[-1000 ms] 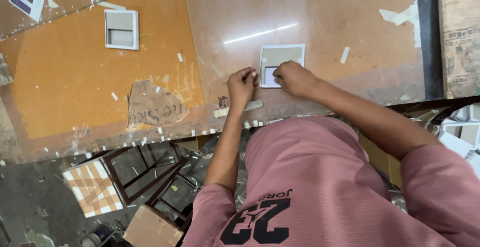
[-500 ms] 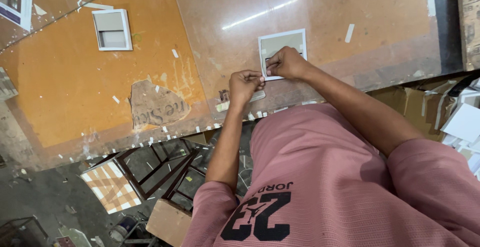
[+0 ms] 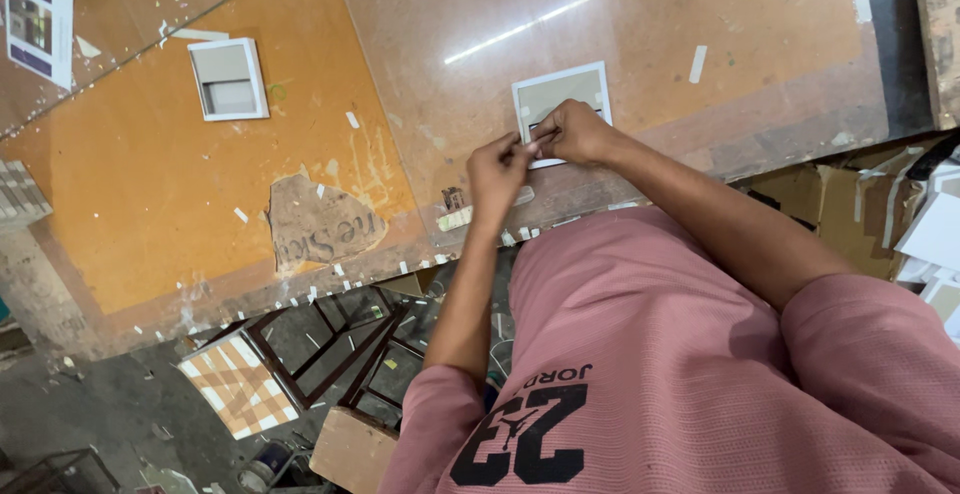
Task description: The person assembles small white picture frames by hand on a wooden workbench. They place backing boards into frames, press the edges to secure them, and stack completed units. The person handles frames one at a time and occasionally repositions pieces on the table.
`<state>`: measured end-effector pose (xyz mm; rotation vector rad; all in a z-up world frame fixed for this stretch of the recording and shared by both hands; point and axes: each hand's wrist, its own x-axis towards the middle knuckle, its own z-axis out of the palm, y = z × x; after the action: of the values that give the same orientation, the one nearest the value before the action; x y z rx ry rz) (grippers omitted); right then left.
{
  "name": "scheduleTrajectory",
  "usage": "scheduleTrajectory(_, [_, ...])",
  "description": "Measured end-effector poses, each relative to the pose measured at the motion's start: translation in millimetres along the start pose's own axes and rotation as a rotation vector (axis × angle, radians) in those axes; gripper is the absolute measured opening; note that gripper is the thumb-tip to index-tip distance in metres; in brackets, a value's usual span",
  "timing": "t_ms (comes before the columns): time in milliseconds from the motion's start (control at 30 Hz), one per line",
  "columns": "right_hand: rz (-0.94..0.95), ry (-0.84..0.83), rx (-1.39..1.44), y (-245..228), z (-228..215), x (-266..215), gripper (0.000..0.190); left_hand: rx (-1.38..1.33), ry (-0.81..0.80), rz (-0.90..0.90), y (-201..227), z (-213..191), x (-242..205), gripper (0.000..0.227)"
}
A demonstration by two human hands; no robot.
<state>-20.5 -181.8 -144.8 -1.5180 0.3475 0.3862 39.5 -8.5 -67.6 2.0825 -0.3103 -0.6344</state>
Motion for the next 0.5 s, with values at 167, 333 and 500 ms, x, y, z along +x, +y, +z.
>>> scheduleTrajectory(167, [0.052, 0.017, 0.176, 10.0, 1.5, 4.8, 0.022, 0.398, 0.193, 0.183, 27.3, 27.4, -3.5, 0.010])
scheduleTrajectory(333, [0.148, 0.002, 0.343, 2.4, 6.6, 5.6, 0.019, 0.622, 0.190, 0.204, 29.9, 40.5, -18.0, 0.015])
scheduleTrajectory(500, [0.276, 0.119, 0.482, -18.2, 2.4, 1.1, 0.022, 0.657, 0.217, 0.195, 30.9, 57.9, -31.1, 0.030])
